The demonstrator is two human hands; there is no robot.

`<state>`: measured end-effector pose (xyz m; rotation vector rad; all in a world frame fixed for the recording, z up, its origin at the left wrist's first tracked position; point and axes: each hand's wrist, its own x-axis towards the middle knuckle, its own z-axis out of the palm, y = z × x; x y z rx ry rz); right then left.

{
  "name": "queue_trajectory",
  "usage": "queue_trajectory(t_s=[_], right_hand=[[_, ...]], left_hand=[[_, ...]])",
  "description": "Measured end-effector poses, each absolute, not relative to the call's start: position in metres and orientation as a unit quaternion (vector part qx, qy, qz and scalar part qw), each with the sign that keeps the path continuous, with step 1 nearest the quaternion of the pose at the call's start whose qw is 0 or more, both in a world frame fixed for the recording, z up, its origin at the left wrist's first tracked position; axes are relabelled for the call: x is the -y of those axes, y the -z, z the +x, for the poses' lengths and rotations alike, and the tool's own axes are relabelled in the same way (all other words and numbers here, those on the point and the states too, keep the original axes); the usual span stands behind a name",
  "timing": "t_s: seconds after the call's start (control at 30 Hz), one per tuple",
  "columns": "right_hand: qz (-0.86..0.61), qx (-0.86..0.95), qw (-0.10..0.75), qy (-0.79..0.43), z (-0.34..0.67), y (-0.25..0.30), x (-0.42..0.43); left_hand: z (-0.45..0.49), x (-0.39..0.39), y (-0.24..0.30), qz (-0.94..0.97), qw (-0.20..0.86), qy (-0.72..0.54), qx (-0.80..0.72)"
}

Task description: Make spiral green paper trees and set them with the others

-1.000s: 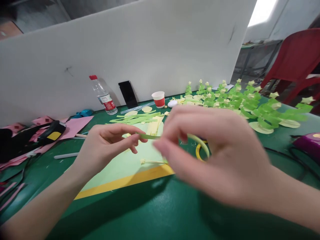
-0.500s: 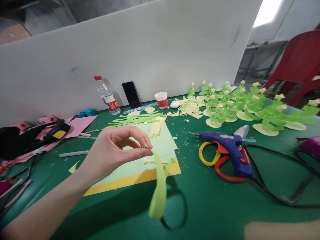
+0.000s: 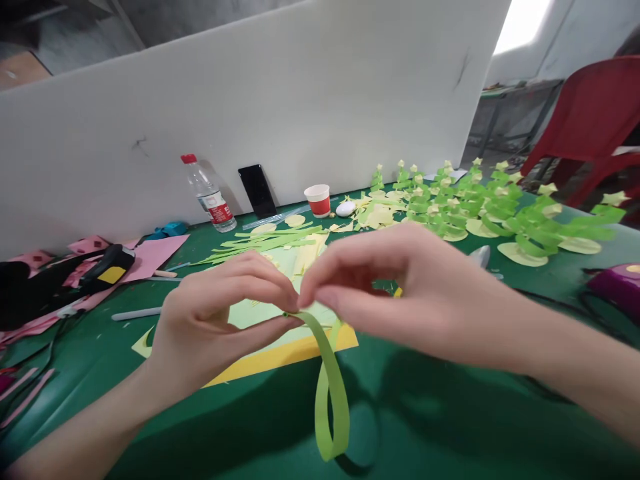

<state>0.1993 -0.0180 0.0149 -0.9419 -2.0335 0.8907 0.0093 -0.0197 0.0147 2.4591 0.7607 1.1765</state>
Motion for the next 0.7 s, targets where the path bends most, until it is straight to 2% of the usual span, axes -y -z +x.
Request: queue_trajectory(t_s=[0.2,0.37,0.7], right_hand=[[-0.38,0.739,0.294,-0.472,0.188,-0.015,0.013],[-0.39,0.718,0.281,-0.504,0.185,-0.012,0.014],[-0.398,0.701,0.247,-0.538,0.182,-0.009,0.015]], left_hand=[[0.009,0.022,-0.016,0.883,0.007,-0.389,-0.263],[0.011,0.02,-0.013,0.871,-0.086,-0.404,-0.264],[0.012,0.021,-0.011,0.88,-0.069,-0.387,-0.266]])
